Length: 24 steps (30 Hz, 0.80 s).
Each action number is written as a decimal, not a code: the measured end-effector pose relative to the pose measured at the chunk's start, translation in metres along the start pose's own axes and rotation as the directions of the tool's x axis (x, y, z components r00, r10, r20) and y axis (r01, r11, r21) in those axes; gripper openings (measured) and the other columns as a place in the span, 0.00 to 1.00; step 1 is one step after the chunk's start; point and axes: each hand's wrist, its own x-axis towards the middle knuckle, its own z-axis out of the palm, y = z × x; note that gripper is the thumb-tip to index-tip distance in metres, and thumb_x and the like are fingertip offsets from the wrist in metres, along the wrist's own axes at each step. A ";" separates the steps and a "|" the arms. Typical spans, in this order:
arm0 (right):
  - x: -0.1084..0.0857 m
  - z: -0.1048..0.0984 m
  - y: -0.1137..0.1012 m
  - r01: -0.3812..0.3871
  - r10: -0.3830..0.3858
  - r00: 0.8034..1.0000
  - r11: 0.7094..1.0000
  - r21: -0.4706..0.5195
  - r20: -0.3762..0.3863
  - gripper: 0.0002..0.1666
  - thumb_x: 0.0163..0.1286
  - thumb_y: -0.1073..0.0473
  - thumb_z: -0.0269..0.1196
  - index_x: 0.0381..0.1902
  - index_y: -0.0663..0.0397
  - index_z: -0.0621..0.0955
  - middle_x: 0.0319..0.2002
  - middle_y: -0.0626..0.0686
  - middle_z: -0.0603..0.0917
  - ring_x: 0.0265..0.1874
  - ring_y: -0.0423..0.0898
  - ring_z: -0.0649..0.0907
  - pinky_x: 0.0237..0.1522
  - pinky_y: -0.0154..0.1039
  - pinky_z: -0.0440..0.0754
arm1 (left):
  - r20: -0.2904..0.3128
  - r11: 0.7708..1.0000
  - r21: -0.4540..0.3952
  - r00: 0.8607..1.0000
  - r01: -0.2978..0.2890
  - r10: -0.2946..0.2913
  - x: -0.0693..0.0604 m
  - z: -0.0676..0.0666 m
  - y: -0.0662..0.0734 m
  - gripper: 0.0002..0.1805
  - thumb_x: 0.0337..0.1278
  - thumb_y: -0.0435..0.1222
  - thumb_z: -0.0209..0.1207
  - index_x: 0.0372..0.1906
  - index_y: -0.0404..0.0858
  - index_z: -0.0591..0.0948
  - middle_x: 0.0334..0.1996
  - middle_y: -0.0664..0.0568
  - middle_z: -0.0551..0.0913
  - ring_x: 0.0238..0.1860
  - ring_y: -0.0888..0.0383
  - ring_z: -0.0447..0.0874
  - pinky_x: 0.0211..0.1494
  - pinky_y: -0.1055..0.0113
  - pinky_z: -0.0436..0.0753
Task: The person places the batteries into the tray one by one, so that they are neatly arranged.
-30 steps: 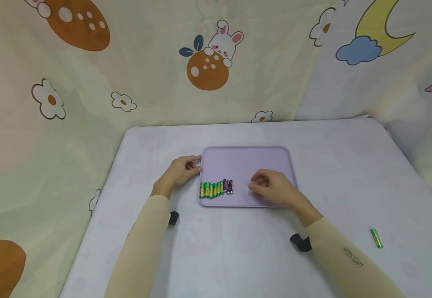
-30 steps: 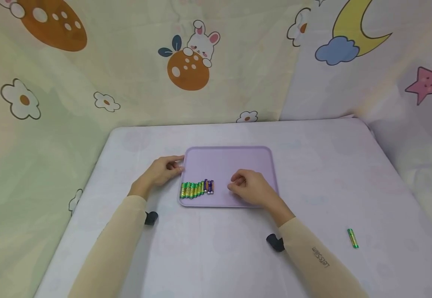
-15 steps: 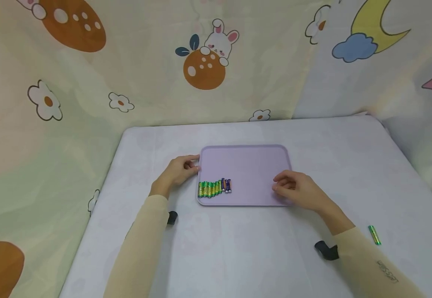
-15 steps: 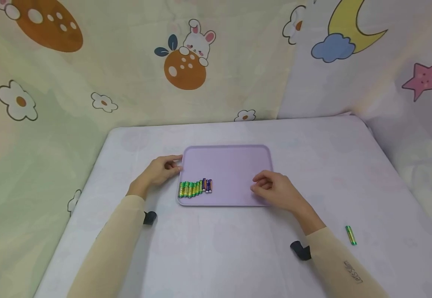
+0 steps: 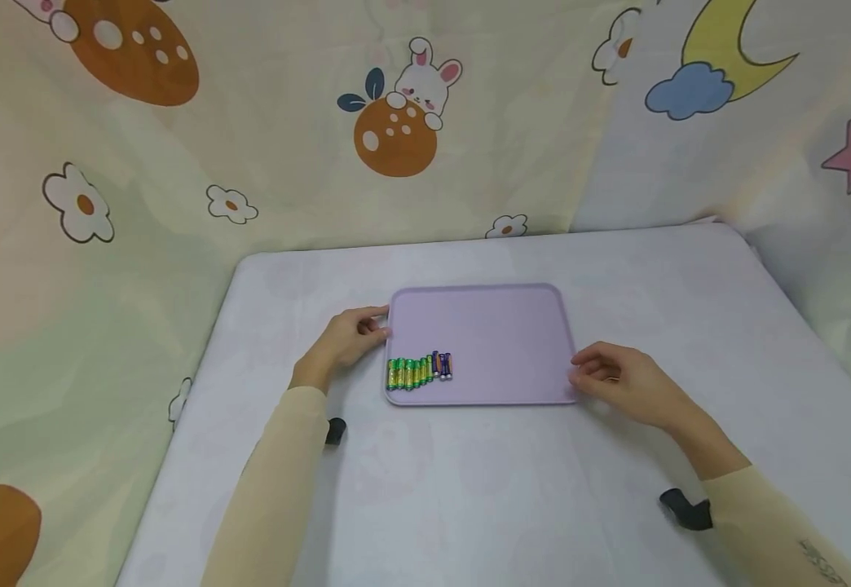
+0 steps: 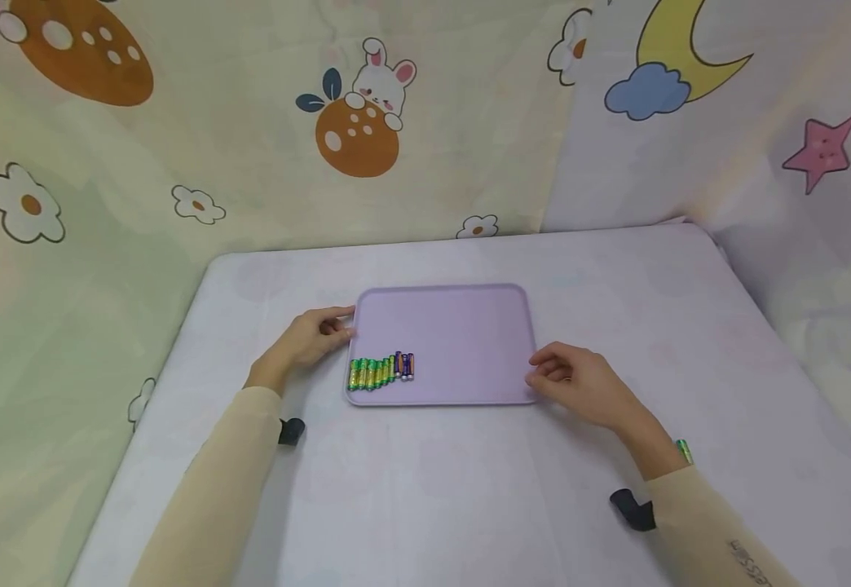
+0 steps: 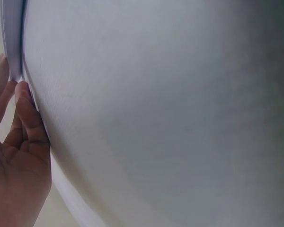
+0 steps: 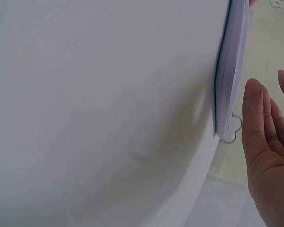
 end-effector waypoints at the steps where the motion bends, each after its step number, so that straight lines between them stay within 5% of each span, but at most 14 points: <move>1: -0.003 -0.003 0.001 -0.002 0.002 1.000 1.000 -0.009 -0.003 0.17 0.73 0.52 0.68 0.52 0.56 0.83 0.41 0.50 0.86 0.41 0.41 0.85 0.44 0.32 0.82 | -0.001 1.000 -0.002 1.000 0.001 -0.001 0.000 0.000 -0.001 0.30 0.72 0.47 0.62 0.75 0.49 0.73 0.46 0.50 0.81 0.46 0.54 0.75 0.51 0.61 0.73; 15: -0.051 -0.049 0.024 -0.119 0.118 0.993 0.984 -0.133 -0.014 0.15 0.73 0.49 0.68 0.47 0.54 0.82 0.35 0.50 0.84 0.30 0.45 0.84 0.33 0.34 0.80 | 0.000 1.000 -0.007 1.000 -0.003 0.003 -0.003 -0.004 -0.004 0.30 0.71 0.46 0.63 0.74 0.48 0.73 0.47 0.50 0.81 0.47 0.54 0.75 0.52 0.60 0.73; 24: -0.080 -0.077 0.051 -0.224 0.235 0.972 0.922 -0.316 -0.004 0.19 0.71 0.44 0.69 0.44 0.53 0.82 0.35 0.48 0.82 0.29 0.36 0.78 0.30 0.34 0.76 | 0.013 1.000 -0.012 1.000 -0.012 0.012 -0.002 -0.002 -0.002 0.30 0.72 0.46 0.62 0.75 0.49 0.73 0.48 0.50 0.81 0.47 0.54 0.75 0.51 0.61 0.74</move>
